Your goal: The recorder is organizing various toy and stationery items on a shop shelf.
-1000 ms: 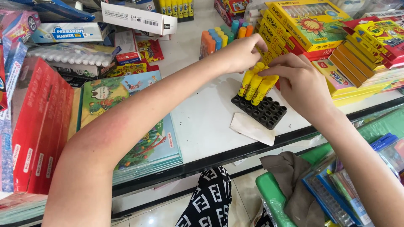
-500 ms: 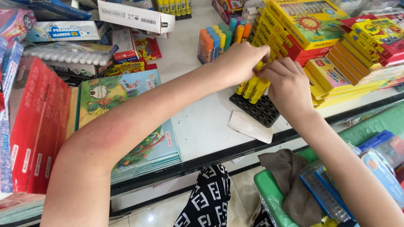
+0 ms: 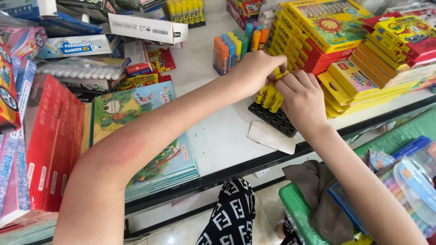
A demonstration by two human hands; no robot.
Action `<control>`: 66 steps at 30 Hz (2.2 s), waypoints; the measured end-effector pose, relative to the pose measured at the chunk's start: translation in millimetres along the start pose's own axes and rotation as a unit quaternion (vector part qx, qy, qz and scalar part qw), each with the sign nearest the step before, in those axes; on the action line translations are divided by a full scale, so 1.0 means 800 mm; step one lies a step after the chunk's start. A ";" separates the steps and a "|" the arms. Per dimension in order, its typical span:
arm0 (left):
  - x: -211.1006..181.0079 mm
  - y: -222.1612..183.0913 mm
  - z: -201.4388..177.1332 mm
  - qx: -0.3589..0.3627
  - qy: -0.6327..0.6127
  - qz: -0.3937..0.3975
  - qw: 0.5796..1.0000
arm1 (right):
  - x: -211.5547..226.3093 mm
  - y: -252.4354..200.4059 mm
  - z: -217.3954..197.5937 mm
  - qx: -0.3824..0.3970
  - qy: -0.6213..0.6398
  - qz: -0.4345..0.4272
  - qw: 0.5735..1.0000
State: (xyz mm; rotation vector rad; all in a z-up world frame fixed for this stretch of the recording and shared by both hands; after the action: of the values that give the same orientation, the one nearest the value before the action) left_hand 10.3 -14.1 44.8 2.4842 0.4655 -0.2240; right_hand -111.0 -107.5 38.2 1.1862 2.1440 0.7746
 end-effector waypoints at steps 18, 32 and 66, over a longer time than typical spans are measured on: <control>0.020 0.010 0.002 0.102 0.022 -0.026 0.994 | -0.117 0.003 0.037 0.002 0.396 0.302 0.867; 0.057 -0.006 0.042 0.170 -0.217 -0.223 0.935 | -0.096 -0.026 0.090 0.084 0.628 0.499 0.591; 0.242 -0.023 0.006 0.045 0.019 -0.475 0.879 | -0.145 0.117 0.194 0.226 0.284 0.268 0.893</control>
State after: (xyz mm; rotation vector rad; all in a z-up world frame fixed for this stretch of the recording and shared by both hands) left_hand 181.8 50.8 -19.7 2.1332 1.6993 -0.5817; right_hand 102.4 -134.2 23.2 2.0644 2.5864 0.9710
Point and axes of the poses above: each hand's wrist, its own y-axis towards the middle knuckle, its own z-axis out of the palm, x = y × z, the point moved 5 cm from there along y, towards the middle knuckle, and after that the axes turned 5 degrees about y, right-handed, at the moved point
